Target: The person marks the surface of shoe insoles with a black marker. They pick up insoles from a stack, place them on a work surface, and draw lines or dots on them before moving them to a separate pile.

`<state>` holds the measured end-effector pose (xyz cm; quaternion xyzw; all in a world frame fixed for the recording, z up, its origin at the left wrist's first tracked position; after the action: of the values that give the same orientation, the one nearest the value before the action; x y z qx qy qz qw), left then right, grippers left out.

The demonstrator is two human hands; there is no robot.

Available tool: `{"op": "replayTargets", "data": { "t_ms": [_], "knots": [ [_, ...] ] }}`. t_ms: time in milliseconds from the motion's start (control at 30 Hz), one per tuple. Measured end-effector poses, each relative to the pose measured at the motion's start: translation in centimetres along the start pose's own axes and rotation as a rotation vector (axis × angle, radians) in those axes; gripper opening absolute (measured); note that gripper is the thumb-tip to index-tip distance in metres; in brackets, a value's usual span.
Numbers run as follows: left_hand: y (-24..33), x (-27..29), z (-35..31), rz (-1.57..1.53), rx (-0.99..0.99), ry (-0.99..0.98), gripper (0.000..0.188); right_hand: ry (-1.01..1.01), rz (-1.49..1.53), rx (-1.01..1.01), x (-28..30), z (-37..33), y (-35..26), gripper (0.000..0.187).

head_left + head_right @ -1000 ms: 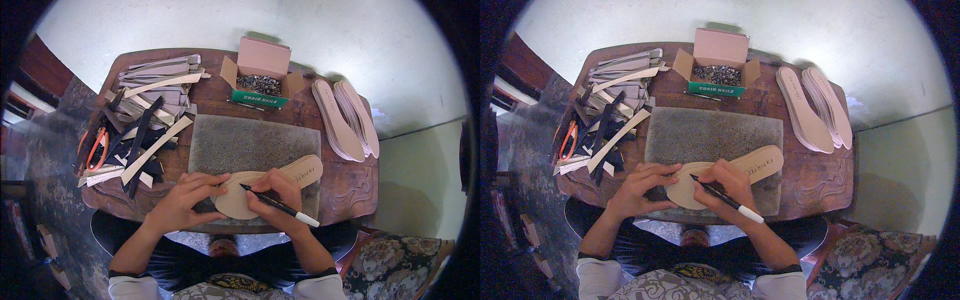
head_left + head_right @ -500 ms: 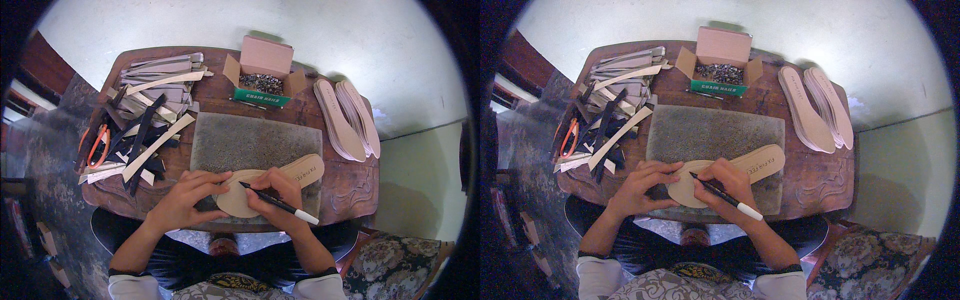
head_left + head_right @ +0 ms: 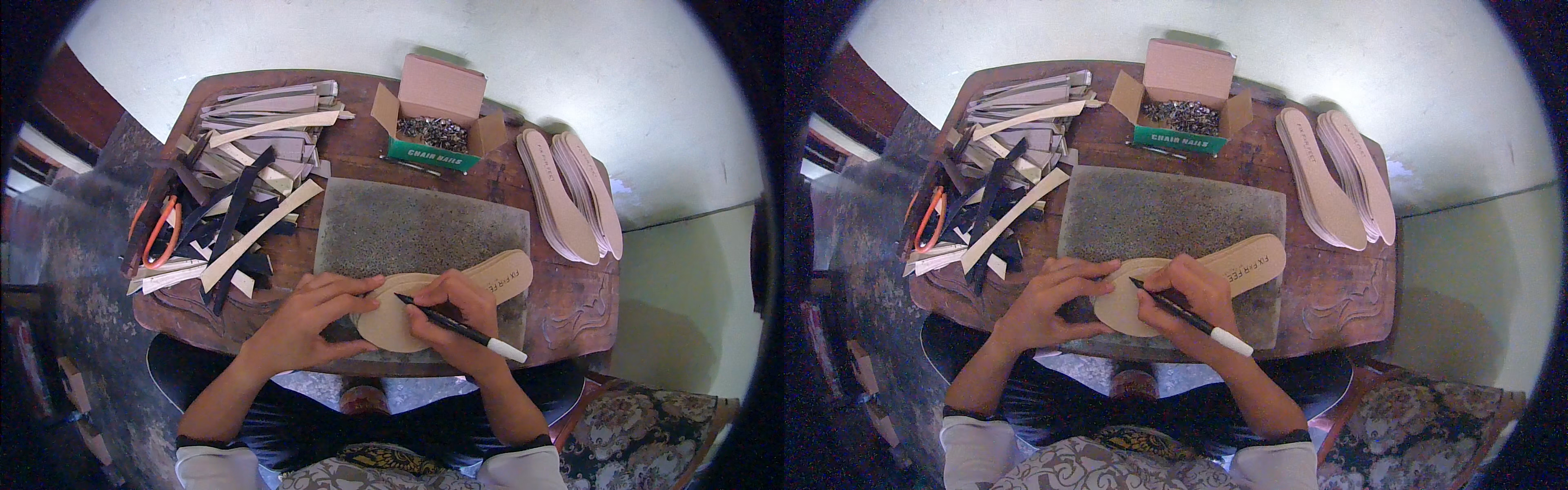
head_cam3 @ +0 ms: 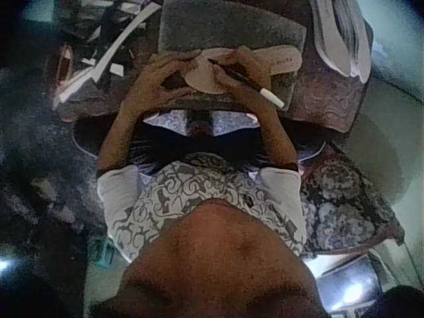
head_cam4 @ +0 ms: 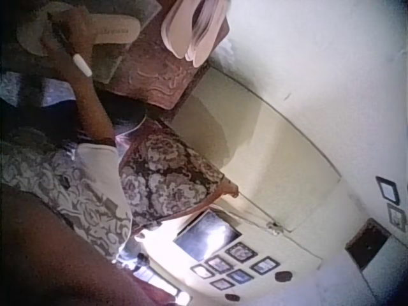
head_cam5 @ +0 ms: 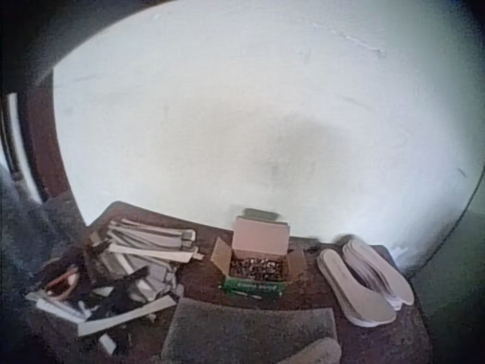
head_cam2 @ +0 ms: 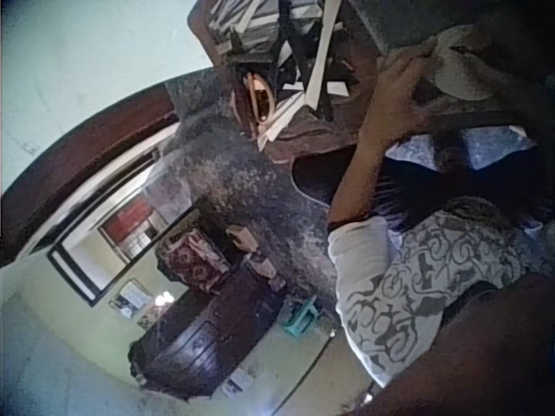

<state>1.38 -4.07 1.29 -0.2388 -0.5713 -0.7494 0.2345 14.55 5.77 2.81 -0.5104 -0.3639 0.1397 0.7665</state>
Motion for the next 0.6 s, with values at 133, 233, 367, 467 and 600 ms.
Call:
{"op": "replayTargets", "data": {
  "t_ms": [133,233,367,467,600],
  "knots": [
    [0.13,0.12,0.02,0.005,-0.001,0.005,0.053,0.010,0.014,0.030,0.03,-0.05,0.03,0.018],
    [0.11,0.14,0.03,-0.005,0.000,0.005,0.053,0.002,0.016,0.010,0.01,0.01,-0.04,0.018],
    [0.08,0.11,0.05,-0.006,0.001,0.002,0.053,-0.004,0.008,0.003,0.00,0.08,-0.06,0.019],
    [0.12,0.16,0.08,-0.012,0.001,0.005,0.053,-0.008,0.014,-0.006,0.00,0.06,0.01,0.018],
    [0.08,0.16,0.01,-0.009,0.008,0.000,0.053,-0.012,0.011,-0.010,-0.09,0.11,-0.05,0.018]
  ]
}}
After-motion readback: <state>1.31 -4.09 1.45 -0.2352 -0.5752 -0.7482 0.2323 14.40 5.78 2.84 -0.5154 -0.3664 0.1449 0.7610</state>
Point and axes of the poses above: each hand's wrist, its own z-axis towards the middle knuckle, its own x-axis out of the back of the hand, y = z × x, the point moved 10 cm from there along z, towards the middle knuckle, and after that the axes turned 3 degrees about z, right-handed, at the moved point
